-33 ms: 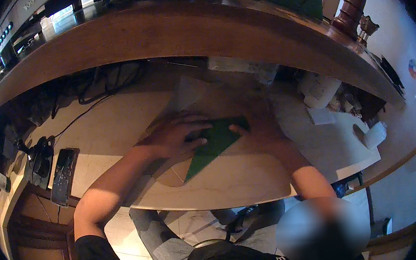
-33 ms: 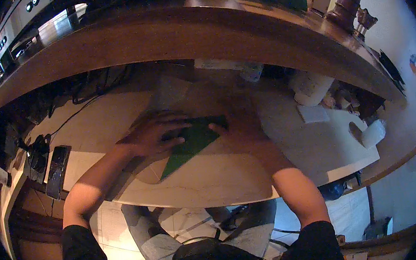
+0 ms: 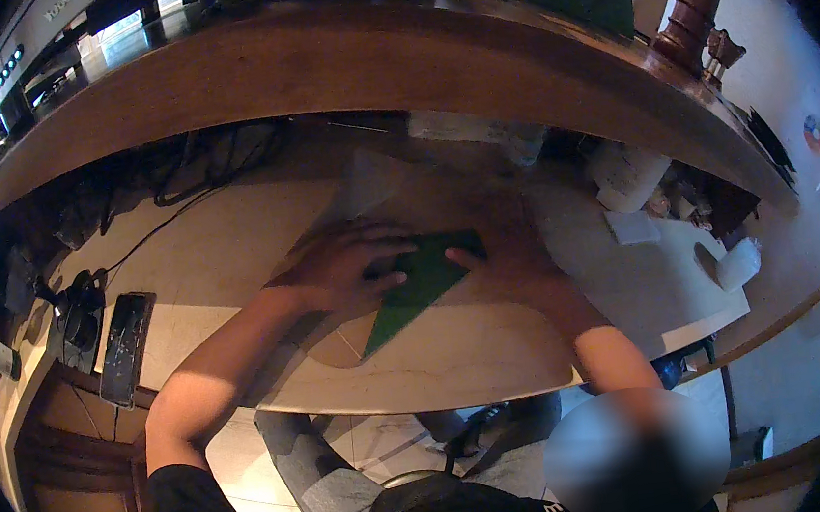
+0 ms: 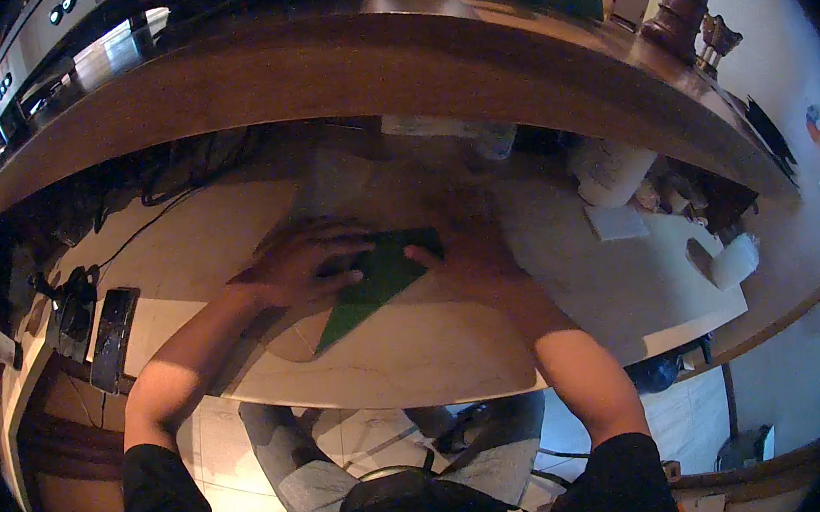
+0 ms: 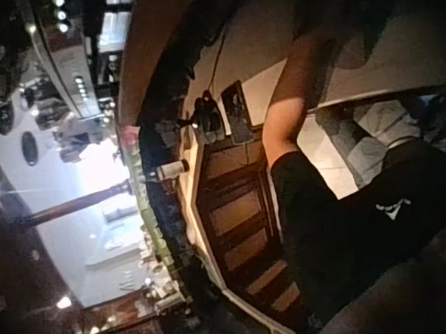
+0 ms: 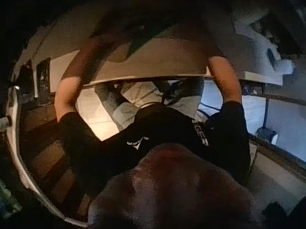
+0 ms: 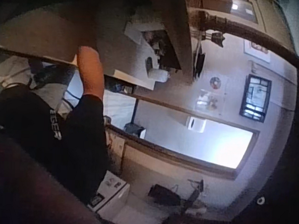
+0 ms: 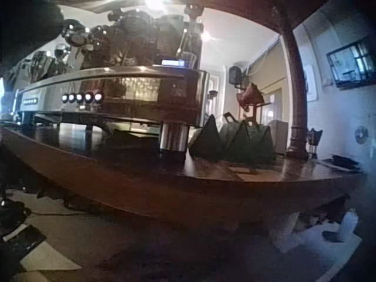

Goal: The person assembles cardboard takeout boxes by folding the flaps and interlocking the tabs by hand, then places the finished boxes on a counter.

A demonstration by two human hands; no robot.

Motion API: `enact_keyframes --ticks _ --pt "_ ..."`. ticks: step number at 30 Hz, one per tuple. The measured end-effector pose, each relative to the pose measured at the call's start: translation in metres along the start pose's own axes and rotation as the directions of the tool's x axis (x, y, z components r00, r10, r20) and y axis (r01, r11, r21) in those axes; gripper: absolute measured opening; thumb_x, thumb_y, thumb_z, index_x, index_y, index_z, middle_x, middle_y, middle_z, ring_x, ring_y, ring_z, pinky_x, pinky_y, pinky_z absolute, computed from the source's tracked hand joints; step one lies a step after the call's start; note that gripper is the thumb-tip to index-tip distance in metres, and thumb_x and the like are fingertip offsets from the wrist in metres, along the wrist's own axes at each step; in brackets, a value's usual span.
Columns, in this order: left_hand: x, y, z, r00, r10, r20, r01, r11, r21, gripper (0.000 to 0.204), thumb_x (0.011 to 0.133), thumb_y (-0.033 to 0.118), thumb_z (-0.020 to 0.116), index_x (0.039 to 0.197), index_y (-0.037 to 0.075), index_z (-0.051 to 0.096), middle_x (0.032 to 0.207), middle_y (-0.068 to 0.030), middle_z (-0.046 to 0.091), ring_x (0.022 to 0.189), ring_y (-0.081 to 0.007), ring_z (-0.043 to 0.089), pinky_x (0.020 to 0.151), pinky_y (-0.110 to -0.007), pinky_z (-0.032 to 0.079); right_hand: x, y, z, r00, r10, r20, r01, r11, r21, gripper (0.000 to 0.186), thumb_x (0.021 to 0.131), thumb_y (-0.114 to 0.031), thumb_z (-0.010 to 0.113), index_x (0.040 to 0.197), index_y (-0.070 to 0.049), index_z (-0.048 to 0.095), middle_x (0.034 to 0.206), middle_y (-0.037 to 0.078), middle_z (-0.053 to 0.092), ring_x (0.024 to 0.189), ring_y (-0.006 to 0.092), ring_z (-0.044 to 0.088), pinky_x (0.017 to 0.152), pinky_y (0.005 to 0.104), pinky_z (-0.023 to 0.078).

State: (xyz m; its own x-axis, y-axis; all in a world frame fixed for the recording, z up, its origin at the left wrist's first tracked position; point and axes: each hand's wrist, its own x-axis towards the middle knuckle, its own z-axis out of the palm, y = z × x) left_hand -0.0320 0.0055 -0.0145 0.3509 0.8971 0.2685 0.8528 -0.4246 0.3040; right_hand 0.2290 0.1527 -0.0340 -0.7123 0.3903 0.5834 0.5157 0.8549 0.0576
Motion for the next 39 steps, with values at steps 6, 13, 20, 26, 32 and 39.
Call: enact_keyframes --ticks 6,13,20,26,32,39 --pt "0.000 -0.002 0.001 1.000 0.015 0.001 -0.015 0.999 0.035 0.050 0.097 0.035 0.068 0.142 0.015 0.061 0.151 -0.0129 0.054 0.143 -0.0339 0.046 0.121 -0.049 0.036 0.004 0.039 -0.012 0.973 0.127 0.194 -0.142 0.988 0.065 0.042 0.090 -0.043 0.072 0.117 -0.011 0.074 0.130 0.013 0.067 0.132 0.0349 0.054 0.117 0.0536 0.031" --pt "-0.005 -0.002 -0.001 0.999 0.013 0.036 -0.014 1.000 0.024 0.052 0.097 0.038 0.068 0.143 0.015 0.061 0.154 -0.0115 0.051 0.144 -0.0332 0.045 0.122 -0.048 0.035 -0.003 0.050 0.001 0.977 0.105 0.184 -0.111 0.994 0.024 0.038 0.094 -0.041 0.066 0.124 -0.018 0.071 0.129 0.011 0.066 0.126 0.0343 0.057 0.108 0.0530 0.040" --pt "-0.004 0.003 -0.005 0.999 0.013 0.039 -0.014 1.000 0.021 0.052 0.097 0.039 0.067 0.143 0.016 0.061 0.155 -0.0112 0.050 0.145 -0.0326 0.045 0.122 -0.048 0.033 -0.003 0.098 -0.001 0.902 0.131 0.412 -0.115 0.991 -0.064 0.050 0.095 -0.047 0.065 0.139 -0.024 0.060 0.141 0.008 0.057 0.139 0.0361 0.043 0.115 0.0551 0.031" --pt "-0.009 -0.001 -0.004 0.998 -0.019 0.067 0.017 0.999 0.031 0.051 0.096 0.039 0.068 0.141 0.016 0.063 0.154 -0.0111 0.051 0.145 -0.0322 0.043 0.121 -0.048 0.033 0.005 0.059 -0.021 0.943 0.114 0.314 -0.114 0.993 -0.019 0.070 0.089 -0.052 0.072 0.147 -0.022 0.050 0.155 0.011 0.044 0.149 0.0387 0.030 0.122 0.0574 0.022" --pt "-0.003 0.004 0.002 0.999 0.020 -0.048 -0.016 0.997 0.073 0.047 0.095 0.040 0.068 0.134 0.013 0.068 0.147 -0.0126 0.056 0.141 -0.0334 0.047 0.119 -0.049 0.036 -0.004 0.009 -0.006 0.964 0.100 0.247 -0.116 0.992 0.051 0.107 0.084 -0.055 0.077 0.163 -0.009 0.022 0.167 0.022 0.019 0.155 0.0480 0.013 0.126 0.0599 0.012" --pt "0.004 -0.020 0.013 0.987 0.133 -0.094 -0.134 0.991 -0.008 0.036 0.095 0.031 0.067 0.125 0.011 0.072 0.136 -0.0131 0.062 0.132 -0.0337 0.054 0.114 -0.047 0.041 0.010 -0.059 -0.027 0.962 -0.086 0.259 0.037 0.981 0.189 0.111 0.083 -0.058 0.077 0.163 -0.008 0.019 0.167 0.028 0.017 0.155 0.0472 0.014 0.126 0.0632 0.007"
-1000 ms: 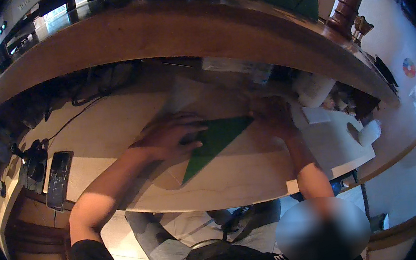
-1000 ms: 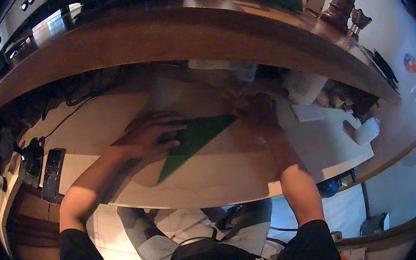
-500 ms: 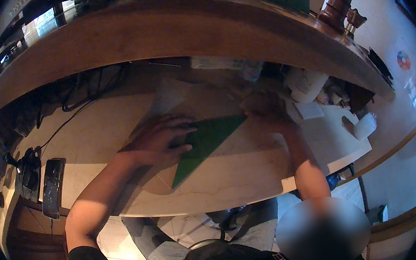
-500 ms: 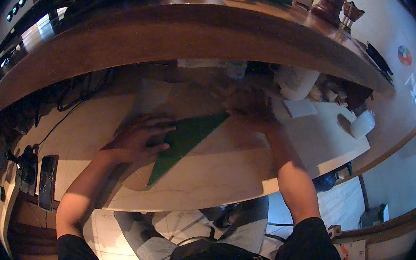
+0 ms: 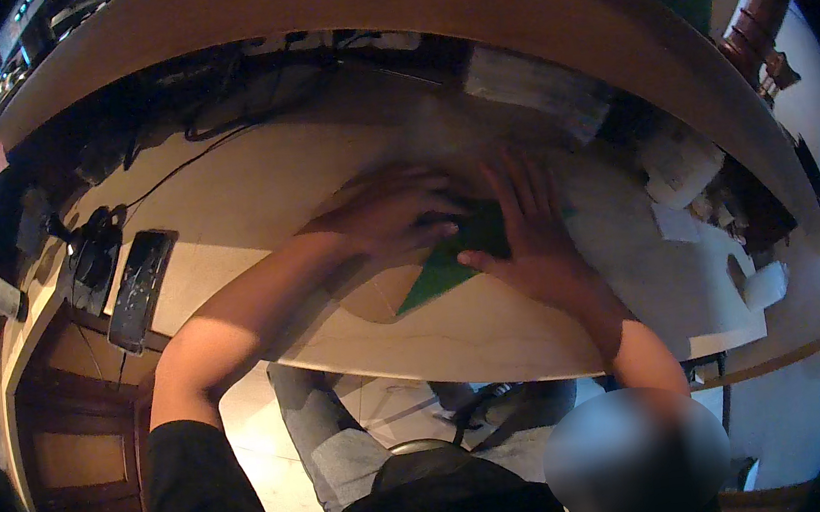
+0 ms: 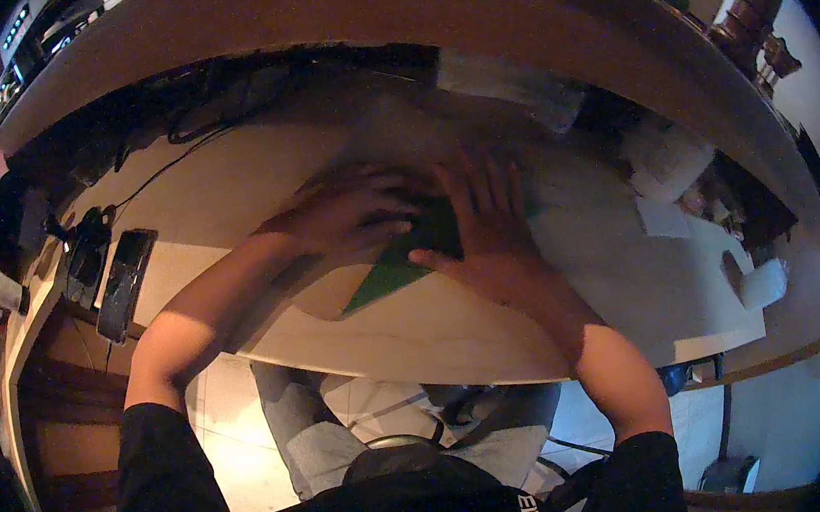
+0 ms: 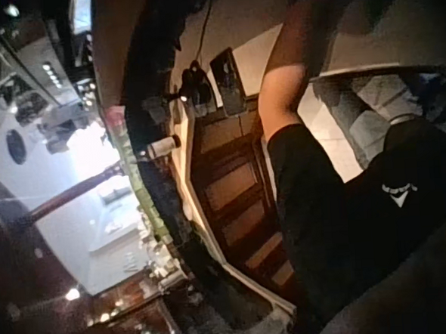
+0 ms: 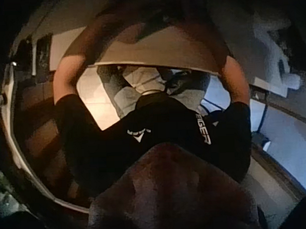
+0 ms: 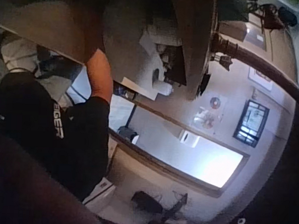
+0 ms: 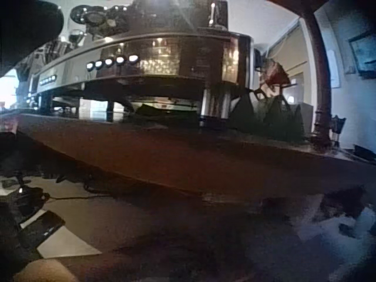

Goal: The person assembles cardboard takeout boxes by folding the flaps and interlocking the tabs by hand, then places the finished boxes on a counter.

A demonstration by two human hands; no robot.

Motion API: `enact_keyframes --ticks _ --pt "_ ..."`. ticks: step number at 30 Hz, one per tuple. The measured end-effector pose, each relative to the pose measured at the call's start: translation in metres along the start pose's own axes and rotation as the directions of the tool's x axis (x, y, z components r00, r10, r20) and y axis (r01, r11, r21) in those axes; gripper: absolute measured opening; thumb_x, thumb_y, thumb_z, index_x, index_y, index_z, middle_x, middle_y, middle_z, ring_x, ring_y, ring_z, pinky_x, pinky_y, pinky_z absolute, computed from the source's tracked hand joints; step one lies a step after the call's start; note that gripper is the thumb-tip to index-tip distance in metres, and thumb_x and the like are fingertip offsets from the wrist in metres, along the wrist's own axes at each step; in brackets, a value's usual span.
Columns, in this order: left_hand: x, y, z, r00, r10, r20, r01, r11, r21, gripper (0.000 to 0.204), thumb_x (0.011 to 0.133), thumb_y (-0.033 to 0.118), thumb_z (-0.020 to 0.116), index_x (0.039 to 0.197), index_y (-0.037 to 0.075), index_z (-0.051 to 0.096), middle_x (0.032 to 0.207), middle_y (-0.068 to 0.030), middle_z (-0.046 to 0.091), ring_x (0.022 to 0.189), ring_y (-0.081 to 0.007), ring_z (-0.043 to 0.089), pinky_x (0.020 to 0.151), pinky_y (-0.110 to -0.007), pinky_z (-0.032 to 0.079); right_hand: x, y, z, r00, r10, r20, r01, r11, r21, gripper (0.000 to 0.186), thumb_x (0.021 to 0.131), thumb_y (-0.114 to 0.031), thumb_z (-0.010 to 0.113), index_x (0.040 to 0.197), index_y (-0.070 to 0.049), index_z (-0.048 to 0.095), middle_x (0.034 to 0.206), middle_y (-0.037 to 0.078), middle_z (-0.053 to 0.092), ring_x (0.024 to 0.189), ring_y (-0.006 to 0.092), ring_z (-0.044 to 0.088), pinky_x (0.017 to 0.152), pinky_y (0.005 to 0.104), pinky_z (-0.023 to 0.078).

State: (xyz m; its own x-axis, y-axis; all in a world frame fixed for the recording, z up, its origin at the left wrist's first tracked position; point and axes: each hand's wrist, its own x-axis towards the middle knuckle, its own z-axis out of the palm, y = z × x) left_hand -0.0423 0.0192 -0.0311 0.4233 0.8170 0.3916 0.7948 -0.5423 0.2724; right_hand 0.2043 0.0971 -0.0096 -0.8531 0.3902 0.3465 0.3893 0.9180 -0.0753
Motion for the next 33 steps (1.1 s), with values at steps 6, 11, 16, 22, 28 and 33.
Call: enact_keyframes --ticks 6,11,16,22,28,33 --pt "0.007 0.010 -0.009 0.991 0.063 -0.117 -0.064 0.998 -0.004 0.029 0.096 0.024 0.065 0.119 0.009 0.074 0.129 -0.0151 0.065 0.124 -0.0352 0.059 0.109 -0.047 0.046 -0.002 -0.010 0.000 0.997 -0.075 -0.031 0.080 0.974 0.211 0.105 0.083 -0.046 0.082 0.162 -0.007 0.024 0.159 0.026 0.034 0.150 0.0457 0.028 0.124 0.0579 0.018" --pt "-0.002 0.000 -0.052 0.967 -0.139 -0.216 0.128 0.990 -0.061 0.029 0.098 0.018 0.061 0.121 0.006 0.072 0.124 -0.0172 0.068 0.113 -0.0334 0.066 0.101 -0.045 0.052 -0.009 0.007 -0.010 0.995 0.094 -0.022 -0.053 0.719 0.693 0.090 0.085 -0.036 0.083 0.155 -0.007 0.035 0.135 0.015 0.054 0.134 0.0316 0.047 0.119 0.0440 0.031" --pt "-0.017 -0.027 -0.076 0.792 -0.440 -0.423 0.240 0.862 -0.447 0.034 0.098 0.020 0.064 0.125 0.000 0.068 0.120 -0.0148 0.069 0.112 -0.0232 0.064 0.101 -0.039 0.051 -0.021 0.025 -0.014 0.999 0.047 -0.011 -0.011 0.451 0.893 0.049 0.085 -0.026 0.082 0.125 -0.007 0.060 0.106 0.002 0.061 0.103 0.0122 0.057 0.090 0.0303 0.044" --pt "-0.035 -0.072 -0.026 0.850 -0.504 -0.154 0.204 0.584 -0.786 0.064 0.098 0.022 0.067 0.154 0.002 0.040 0.151 -0.0157 0.050 0.136 -0.0272 0.047 0.114 -0.039 0.037 -0.024 0.037 -0.019 0.995 0.099 0.021 -0.063 0.435 0.898 0.035 0.085 -0.028 0.082 0.109 -0.008 0.067 0.093 -0.001 0.059 0.087 0.0061 0.053 0.078 0.0280 0.044" --pt "-0.008 -0.004 -0.045 0.952 -0.306 -0.028 0.193 0.668 -0.718 0.093 0.088 0.024 0.080 0.162 0.004 0.026 0.160 -0.0175 0.041 0.150 -0.0331 0.036 0.122 -0.042 0.029 -0.002 0.100 0.005 0.900 0.243 -0.362 0.037 0.785 0.619 0.030 0.094 -0.035 0.076 0.104 -0.008 0.068 0.102 0.004 0.067 0.100 0.0157 0.062 0.088 0.0361 0.050" --pt "-0.010 -0.003 -0.038 0.949 -0.313 0.043 0.285 0.788 -0.545 0.093 0.079 0.021 0.087 0.155 0.005 0.038 0.151 -0.0194 0.050 0.144 -0.0303 0.044 0.118 -0.040 0.034 -0.001 0.132 -0.007 0.911 0.296 -0.288 -0.022 0.732 0.681 0.030 0.099 -0.032 0.070 0.119 -0.009 0.067 0.106 0.006 0.067 0.106 0.0182 0.062 0.097 0.0378 0.050"
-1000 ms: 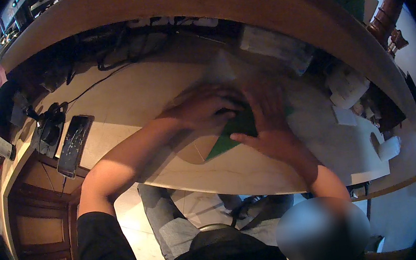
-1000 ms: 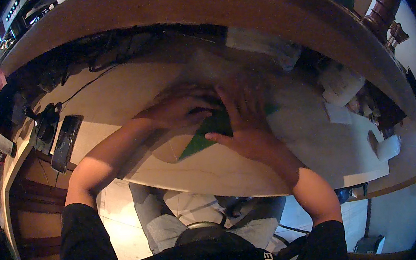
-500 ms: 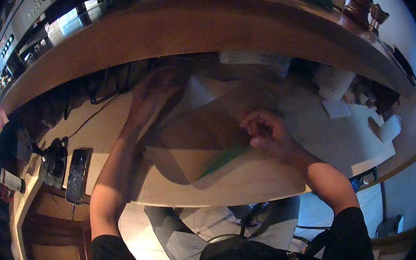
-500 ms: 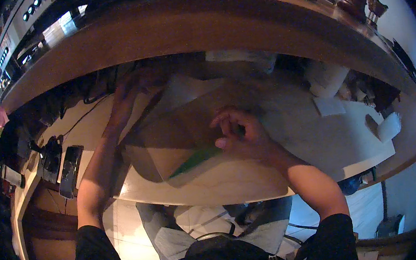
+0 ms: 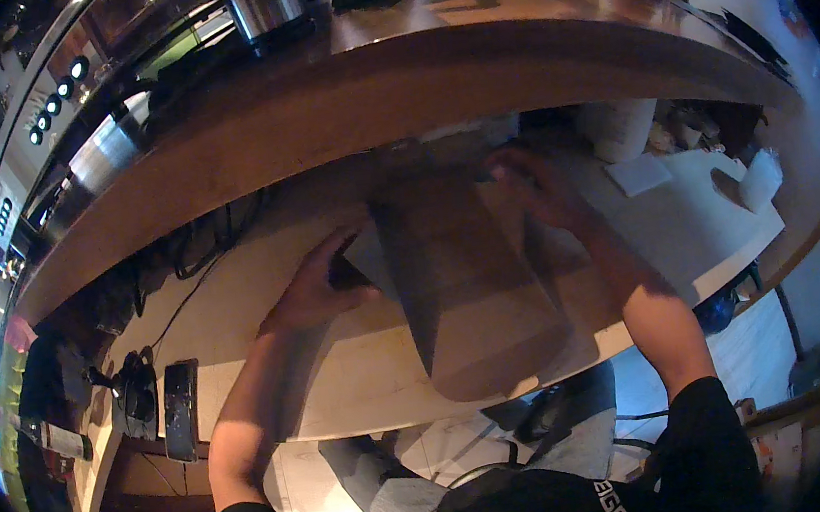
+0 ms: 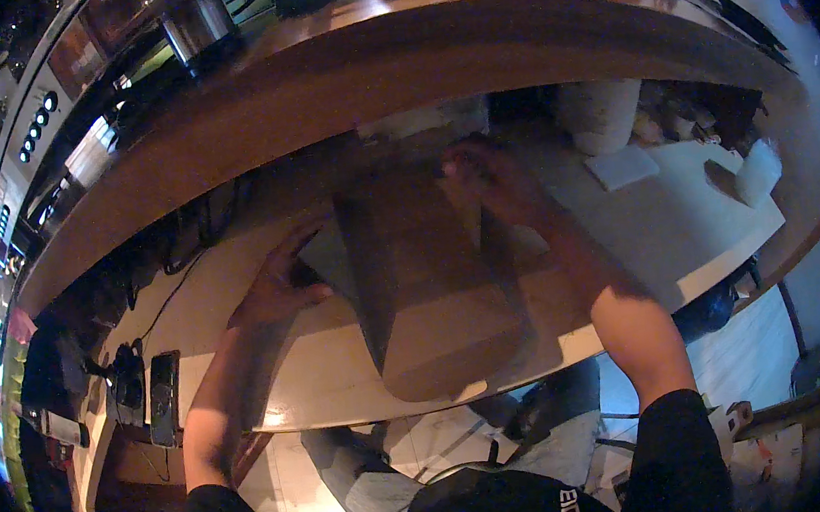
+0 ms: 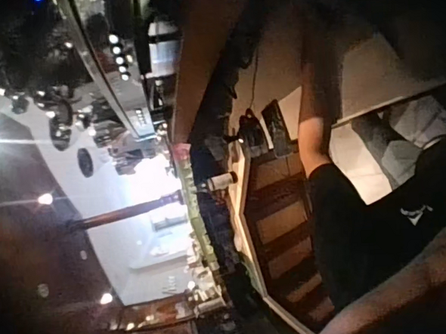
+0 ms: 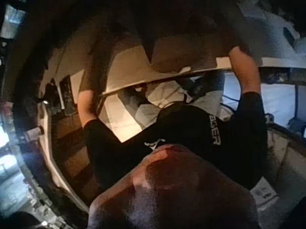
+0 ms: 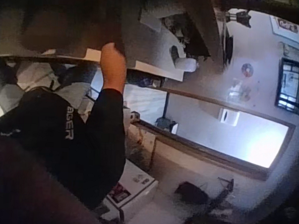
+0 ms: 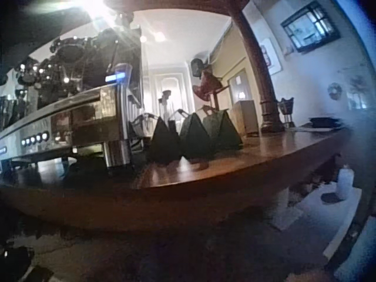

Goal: The person assembles cardboard takeout boxes by folding the flaps and interlocking the tabs by hand, then places the finished boxes on a counter.

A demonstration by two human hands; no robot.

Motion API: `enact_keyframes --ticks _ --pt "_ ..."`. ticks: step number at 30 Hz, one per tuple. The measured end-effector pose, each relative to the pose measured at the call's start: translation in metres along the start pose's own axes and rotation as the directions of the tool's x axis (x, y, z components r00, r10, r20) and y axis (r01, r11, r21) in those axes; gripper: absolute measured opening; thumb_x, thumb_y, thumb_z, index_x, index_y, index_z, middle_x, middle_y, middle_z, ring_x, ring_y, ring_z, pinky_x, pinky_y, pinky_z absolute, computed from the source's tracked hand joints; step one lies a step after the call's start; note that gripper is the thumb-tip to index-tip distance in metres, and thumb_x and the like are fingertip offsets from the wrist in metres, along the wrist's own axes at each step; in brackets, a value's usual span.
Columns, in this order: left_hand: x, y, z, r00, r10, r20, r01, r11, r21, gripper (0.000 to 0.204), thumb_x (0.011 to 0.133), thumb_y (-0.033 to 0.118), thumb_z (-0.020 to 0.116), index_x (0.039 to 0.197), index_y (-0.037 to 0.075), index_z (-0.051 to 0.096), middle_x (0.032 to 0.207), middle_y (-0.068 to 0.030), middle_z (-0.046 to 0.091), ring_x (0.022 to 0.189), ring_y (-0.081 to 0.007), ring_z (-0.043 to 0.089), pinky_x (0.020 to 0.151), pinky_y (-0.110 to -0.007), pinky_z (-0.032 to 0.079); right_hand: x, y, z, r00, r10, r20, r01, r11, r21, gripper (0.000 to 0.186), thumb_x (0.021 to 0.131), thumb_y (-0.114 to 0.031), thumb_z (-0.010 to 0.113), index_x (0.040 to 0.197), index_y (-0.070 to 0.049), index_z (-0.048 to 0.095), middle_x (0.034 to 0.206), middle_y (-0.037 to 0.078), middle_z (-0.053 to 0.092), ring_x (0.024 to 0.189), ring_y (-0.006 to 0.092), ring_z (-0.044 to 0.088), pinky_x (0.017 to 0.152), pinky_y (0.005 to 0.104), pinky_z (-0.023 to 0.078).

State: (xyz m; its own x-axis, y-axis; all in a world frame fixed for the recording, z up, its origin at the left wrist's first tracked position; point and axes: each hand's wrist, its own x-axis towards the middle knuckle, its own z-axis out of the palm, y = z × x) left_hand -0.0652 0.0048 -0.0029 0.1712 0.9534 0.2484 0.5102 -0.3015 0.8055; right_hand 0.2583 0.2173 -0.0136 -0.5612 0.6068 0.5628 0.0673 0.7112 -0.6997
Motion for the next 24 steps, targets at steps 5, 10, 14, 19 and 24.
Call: enact_keyframes --ticks 5,10,14,19,24 --pt "0.002 0.011 0.012 0.968 -0.244 -0.057 0.244 0.970 -0.017 0.072 0.077 0.010 0.084 0.141 0.007 0.051 0.122 -0.0172 0.067 0.117 -0.0240 0.062 0.103 -0.039 0.047 -0.001 0.000 -0.018 0.923 0.084 0.376 -0.147 0.979 0.141 0.049 0.095 -0.031 0.075 0.138 -0.014 0.060 0.119 0.006 0.063 0.116 0.0195 0.058 0.106 0.0366 0.046" --pt "0.001 -0.045 -0.012 0.987 -0.029 -0.158 0.043 0.996 0.084 0.068 0.086 0.008 0.073 0.147 0.008 0.043 0.134 -0.0116 0.058 0.126 -0.0204 0.054 0.111 -0.038 0.042 0.001 -0.004 -0.008 0.900 0.027 0.436 -0.062 0.996 0.065 0.079 0.076 -0.036 0.091 0.143 -0.016 0.055 0.129 0.006 0.058 0.121 0.0206 0.054 0.107 0.0369 0.044" --pt "0.003 -0.020 -0.004 0.992 -0.047 -0.118 0.044 0.999 -0.027 0.076 0.084 0.008 0.076 0.149 0.010 0.037 0.143 -0.0111 0.048 0.133 -0.0229 0.049 0.114 -0.039 0.040 -0.008 -0.005 -0.002 0.931 0.027 0.364 -0.052 0.997 0.058 0.086 0.067 -0.033 0.098 0.139 -0.015 0.054 0.128 0.006 0.057 0.120 0.0209 0.053 0.106 0.0360 0.044" --pt "0.007 -0.018 0.017 0.986 0.111 -0.123 -0.117 0.992 -0.040 0.092 0.076 0.002 0.085 0.152 0.013 0.033 0.144 -0.0105 0.045 0.135 -0.0250 0.047 0.114 -0.040 0.041 -0.008 0.003 0.009 0.943 0.093 0.318 -0.146 0.979 0.145 0.076 0.070 -0.015 0.092 0.135 -0.012 0.053 0.130 0.006 0.057 0.123 0.0200 0.052 0.109 0.0348 0.041" --pt "0.006 -0.022 0.021 0.986 0.034 -0.162 -0.061 0.984 -0.166 0.093 0.076 -0.002 0.085 0.151 0.016 0.033 0.139 -0.0099 0.051 0.133 -0.0247 0.050 0.113 -0.039 0.042 -0.011 0.023 0.022 0.966 -0.098 0.238 0.028 0.959 0.281 0.065 0.075 0.002 0.078 0.135 -0.009 0.054 0.129 0.006 0.059 0.123 0.0195 0.055 0.110 0.0356 0.042"
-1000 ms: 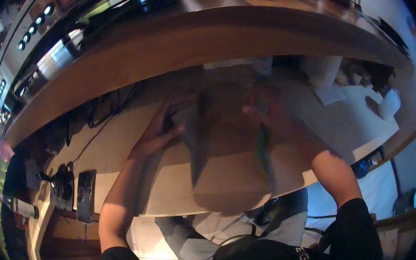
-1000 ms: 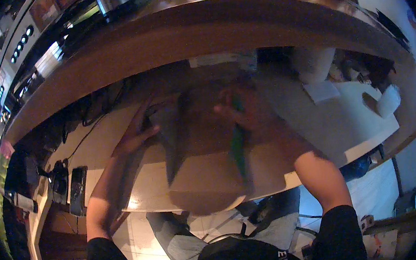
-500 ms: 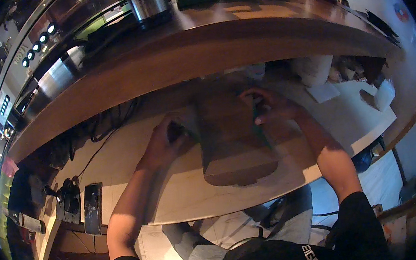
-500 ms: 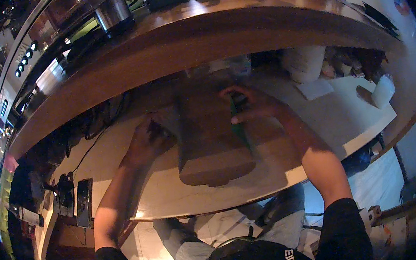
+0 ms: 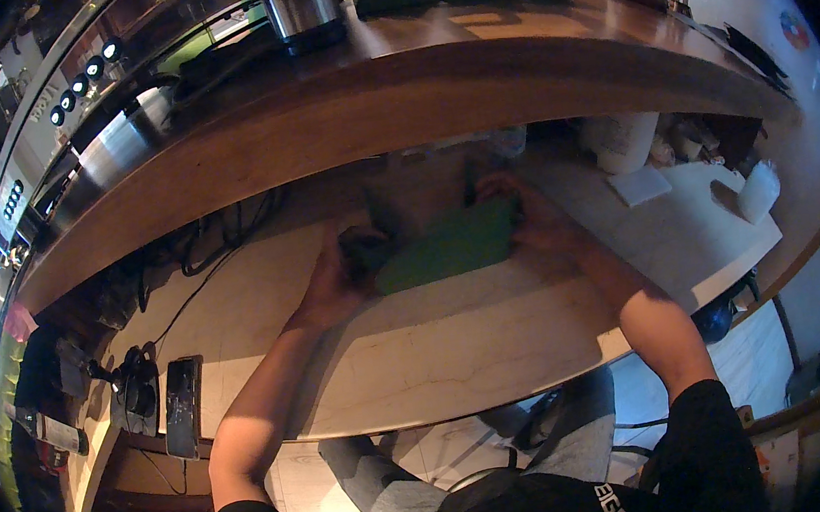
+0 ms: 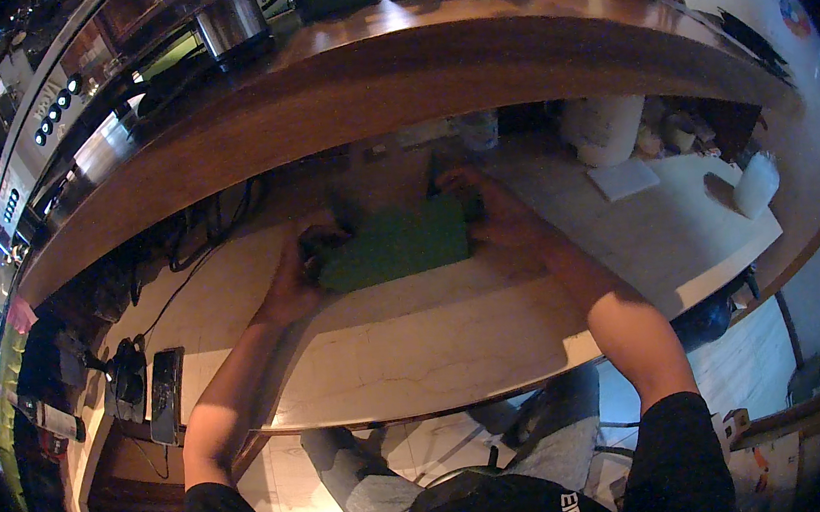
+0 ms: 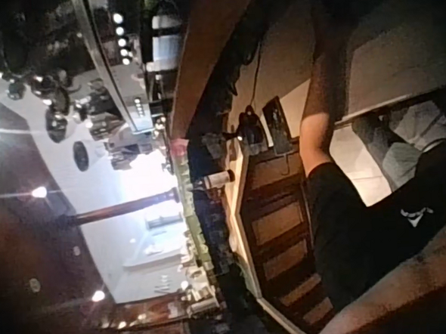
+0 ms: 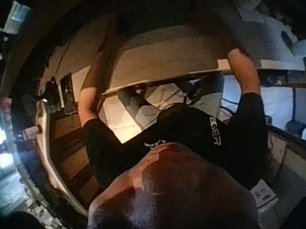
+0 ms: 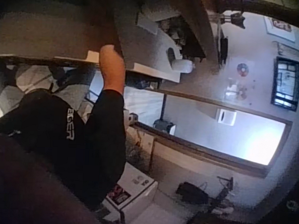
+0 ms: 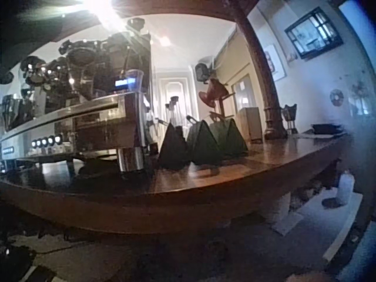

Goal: The person assembles cardboard takeout boxes by folding the flaps and interlocking the tabs by hand, then places the finished boxes on a counter.

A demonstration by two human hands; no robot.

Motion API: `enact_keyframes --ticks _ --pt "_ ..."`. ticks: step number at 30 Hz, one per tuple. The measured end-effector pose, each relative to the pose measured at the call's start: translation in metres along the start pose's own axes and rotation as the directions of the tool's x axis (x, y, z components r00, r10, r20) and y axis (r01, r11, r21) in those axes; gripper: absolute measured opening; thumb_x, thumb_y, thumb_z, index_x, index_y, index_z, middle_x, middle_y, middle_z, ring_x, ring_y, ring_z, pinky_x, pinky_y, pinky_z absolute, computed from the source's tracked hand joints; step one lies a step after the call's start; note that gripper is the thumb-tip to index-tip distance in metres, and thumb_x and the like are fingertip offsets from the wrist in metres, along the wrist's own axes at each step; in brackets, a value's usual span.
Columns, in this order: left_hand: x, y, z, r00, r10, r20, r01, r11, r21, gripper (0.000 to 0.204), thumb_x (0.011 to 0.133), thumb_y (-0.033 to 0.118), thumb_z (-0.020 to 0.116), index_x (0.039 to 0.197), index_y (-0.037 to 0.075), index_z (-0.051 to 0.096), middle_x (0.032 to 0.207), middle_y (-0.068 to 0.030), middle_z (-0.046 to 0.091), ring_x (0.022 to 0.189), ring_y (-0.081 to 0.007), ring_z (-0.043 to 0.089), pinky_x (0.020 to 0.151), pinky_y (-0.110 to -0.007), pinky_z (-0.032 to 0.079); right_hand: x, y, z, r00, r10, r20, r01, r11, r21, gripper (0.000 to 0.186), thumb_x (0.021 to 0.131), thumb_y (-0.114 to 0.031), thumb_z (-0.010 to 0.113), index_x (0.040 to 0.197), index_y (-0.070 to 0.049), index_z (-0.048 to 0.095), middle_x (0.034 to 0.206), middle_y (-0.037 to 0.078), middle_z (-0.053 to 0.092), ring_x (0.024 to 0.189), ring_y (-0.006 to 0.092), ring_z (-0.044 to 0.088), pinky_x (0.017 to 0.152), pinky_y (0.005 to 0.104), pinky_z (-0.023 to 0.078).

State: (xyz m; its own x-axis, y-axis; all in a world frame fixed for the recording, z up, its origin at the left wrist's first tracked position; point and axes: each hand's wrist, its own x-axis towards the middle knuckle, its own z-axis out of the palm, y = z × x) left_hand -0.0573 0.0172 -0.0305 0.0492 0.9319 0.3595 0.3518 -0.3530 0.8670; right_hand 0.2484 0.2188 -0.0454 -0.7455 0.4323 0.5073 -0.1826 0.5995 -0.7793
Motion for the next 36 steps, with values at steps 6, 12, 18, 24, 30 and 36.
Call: enact_keyframes --ticks 6,12,18,24,30,36 --pt "0.004 -0.010 -0.008 0.991 -0.046 0.126 0.079 0.959 -0.273 0.089 0.087 0.006 0.080 0.152 0.013 0.021 0.138 -0.0134 0.053 0.125 -0.0257 0.055 0.109 -0.039 0.045 -0.002 0.009 -0.004 0.997 0.082 -0.001 -0.081 0.983 -0.163 0.056 0.076 0.005 0.073 0.129 -0.006 0.059 0.126 0.006 0.062 0.121 0.0182 0.057 0.109 0.0351 0.044" --pt "-0.011 0.016 -0.016 0.981 0.039 0.190 -0.134 0.842 0.523 0.077 0.102 0.031 0.064 0.158 0.003 0.019 0.151 -0.0264 0.043 0.143 -0.0317 0.042 0.121 -0.043 0.034 0.002 -0.003 -0.005 0.992 0.116 0.043 -0.113 0.991 -0.069 0.063 0.074 0.005 0.076 0.133 -0.006 0.057 0.132 0.007 0.061 0.126 0.0194 0.053 0.115 0.0377 0.039" --pt "0.004 0.036 0.013 0.989 -0.134 -0.064 0.145 0.964 0.224 0.067 0.102 0.032 0.060 0.154 0.000 0.034 0.151 -0.0191 0.047 0.147 -0.0257 0.037 0.123 -0.039 0.028 -0.006 0.000 0.008 0.983 0.097 -0.153 -0.092 0.995 0.037 0.053 0.091 -0.024 0.074 0.137 -0.007 0.055 0.136 0.007 0.060 0.129 0.0217 0.053 0.116 0.0400 0.037" --pt "0.005 0.012 -0.023 0.975 -0.169 -0.142 0.176 0.984 0.038 0.056 0.098 0.011 0.055 0.151 -0.001 0.043 0.151 -0.0159 0.050 0.142 -0.0256 0.045 0.120 -0.038 0.032 0.002 0.001 -0.014 0.914 0.347 -0.208 -0.205 0.841 0.501 0.065 0.106 -0.064 0.041 0.141 -0.009 0.052 0.131 0.008 0.065 0.112 0.0231 0.066 0.113 0.0413 0.040" --pt "0.007 -0.015 -0.070 0.950 -0.079 -0.302 0.108 0.991 0.080 0.056 0.100 0.031 0.053 0.150 0.005 0.047 0.145 -0.0128 0.057 0.123 -0.0252 0.061 0.108 -0.040 0.045 0.012 0.004 -0.015 0.876 0.315 -0.364 -0.179 0.915 0.362 0.062 0.108 -0.060 0.035 0.142 -0.011 0.052 0.135 0.009 0.059 0.105 0.0213 0.069 0.099 0.0402 0.053" --pt "-0.007 0.023 -0.091 0.827 -0.459 -0.325 0.457 0.885 -0.087 0.074 0.100 0.064 0.047 0.150 0.010 0.048 0.141 -0.0111 0.061 0.119 -0.0249 0.065 0.099 -0.041 0.052 0.010 0.016 -0.013 0.875 0.278 -0.396 -0.264 0.960 0.092 0.053 0.107 -0.051 0.047 0.140 -0.010 0.053 0.129 0.006 0.060 0.106 0.0195 0.066 0.097 0.0365 0.052"
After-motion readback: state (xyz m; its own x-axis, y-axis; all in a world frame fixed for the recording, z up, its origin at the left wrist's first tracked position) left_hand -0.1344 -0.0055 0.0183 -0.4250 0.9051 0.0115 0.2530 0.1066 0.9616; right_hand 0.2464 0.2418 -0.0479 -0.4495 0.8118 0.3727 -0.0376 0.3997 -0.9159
